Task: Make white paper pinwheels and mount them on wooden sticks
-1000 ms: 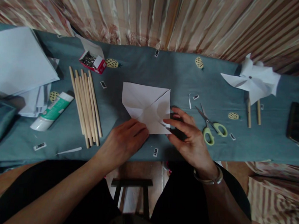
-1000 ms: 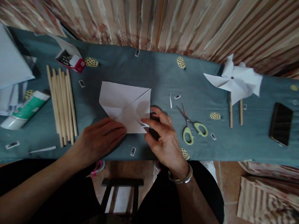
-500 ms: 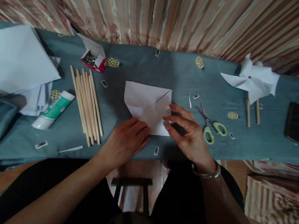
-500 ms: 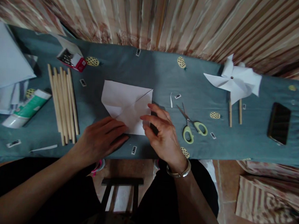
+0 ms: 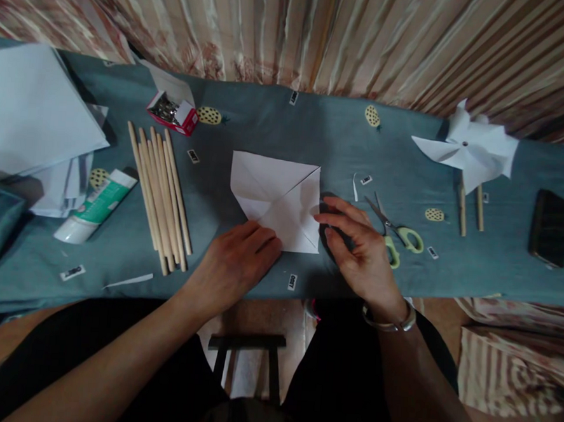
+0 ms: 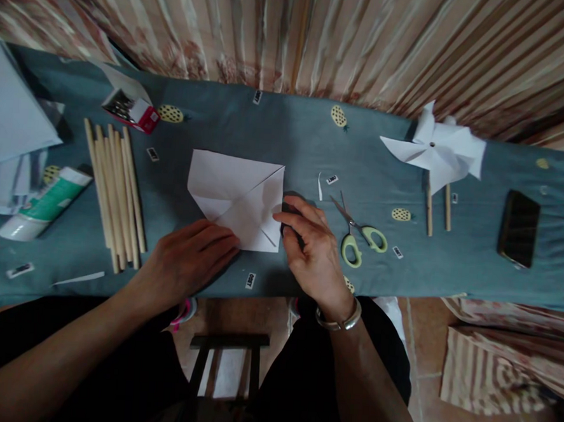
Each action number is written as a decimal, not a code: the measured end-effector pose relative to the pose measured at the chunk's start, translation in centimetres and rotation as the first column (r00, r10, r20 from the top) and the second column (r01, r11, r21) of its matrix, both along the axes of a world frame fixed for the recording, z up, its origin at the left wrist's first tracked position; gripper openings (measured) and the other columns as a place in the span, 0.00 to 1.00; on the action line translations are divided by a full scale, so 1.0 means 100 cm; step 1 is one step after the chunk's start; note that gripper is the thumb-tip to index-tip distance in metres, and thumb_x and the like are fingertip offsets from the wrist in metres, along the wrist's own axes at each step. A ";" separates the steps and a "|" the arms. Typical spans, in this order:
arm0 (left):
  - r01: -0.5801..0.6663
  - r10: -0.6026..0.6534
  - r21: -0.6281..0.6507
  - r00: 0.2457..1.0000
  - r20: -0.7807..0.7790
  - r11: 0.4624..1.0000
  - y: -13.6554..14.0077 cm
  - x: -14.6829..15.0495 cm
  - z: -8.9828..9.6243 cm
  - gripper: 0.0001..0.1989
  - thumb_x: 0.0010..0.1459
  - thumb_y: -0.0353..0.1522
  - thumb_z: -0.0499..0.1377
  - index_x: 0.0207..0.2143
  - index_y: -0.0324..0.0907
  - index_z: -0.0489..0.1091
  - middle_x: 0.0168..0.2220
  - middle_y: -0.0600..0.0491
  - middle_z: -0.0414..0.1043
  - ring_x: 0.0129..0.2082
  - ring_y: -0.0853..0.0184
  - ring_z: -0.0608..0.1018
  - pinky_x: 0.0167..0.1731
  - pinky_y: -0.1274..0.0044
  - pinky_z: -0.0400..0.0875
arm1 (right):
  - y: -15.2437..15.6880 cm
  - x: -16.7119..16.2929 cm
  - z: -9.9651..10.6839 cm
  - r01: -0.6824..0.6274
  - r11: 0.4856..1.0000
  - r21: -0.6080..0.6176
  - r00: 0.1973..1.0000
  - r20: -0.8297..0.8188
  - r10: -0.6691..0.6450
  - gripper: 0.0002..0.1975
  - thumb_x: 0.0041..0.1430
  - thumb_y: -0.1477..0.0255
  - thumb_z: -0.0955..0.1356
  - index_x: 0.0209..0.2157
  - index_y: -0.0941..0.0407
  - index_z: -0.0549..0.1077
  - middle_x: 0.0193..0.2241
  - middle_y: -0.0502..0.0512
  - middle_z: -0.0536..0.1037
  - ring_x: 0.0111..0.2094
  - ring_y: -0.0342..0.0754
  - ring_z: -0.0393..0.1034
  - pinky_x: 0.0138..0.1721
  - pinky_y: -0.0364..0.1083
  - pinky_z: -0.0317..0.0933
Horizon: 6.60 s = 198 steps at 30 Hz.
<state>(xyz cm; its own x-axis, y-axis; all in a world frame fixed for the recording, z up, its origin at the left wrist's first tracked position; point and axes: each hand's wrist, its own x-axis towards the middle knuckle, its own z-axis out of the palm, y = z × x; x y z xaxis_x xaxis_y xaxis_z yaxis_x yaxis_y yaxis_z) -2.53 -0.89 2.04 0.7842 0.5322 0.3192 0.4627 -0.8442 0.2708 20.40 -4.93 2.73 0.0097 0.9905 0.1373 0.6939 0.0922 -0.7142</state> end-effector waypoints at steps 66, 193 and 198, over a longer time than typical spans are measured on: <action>-0.054 0.073 -0.171 0.992 0.108 0.984 -0.001 -0.003 -0.004 0.10 0.66 0.26 0.52 0.46 0.32 0.70 0.35 0.46 0.75 0.34 0.64 0.75 0.36 0.71 0.78 | 0.035 -0.062 -0.011 0.082 0.991 0.107 0.995 0.043 -0.087 0.06 0.60 0.77 0.68 0.31 0.53 0.75 0.51 0.57 0.75 0.56 0.56 0.65 0.58 0.60 0.60; -0.013 0.000 0.104 0.992 0.124 0.994 0.007 0.009 0.008 0.08 0.64 0.30 0.57 0.45 0.37 0.70 0.41 0.47 0.75 0.42 0.59 0.75 0.41 0.67 0.76 | -0.006 0.004 -0.001 0.058 0.994 0.089 0.989 0.128 -0.069 0.15 0.65 0.73 0.62 0.48 0.59 0.76 0.47 0.61 0.81 0.49 0.53 0.76 0.53 0.53 0.68; 0.019 -0.019 -0.002 0.998 -0.059 1.000 -0.014 0.028 0.008 0.06 0.61 0.30 0.61 0.39 0.37 0.72 0.40 0.46 0.76 0.40 0.58 0.75 0.40 0.68 0.75 | -0.007 0.005 -0.002 0.045 0.995 0.087 0.992 0.115 -0.054 0.16 0.67 0.73 0.60 0.49 0.57 0.76 0.47 0.60 0.81 0.49 0.53 0.76 0.53 0.54 0.68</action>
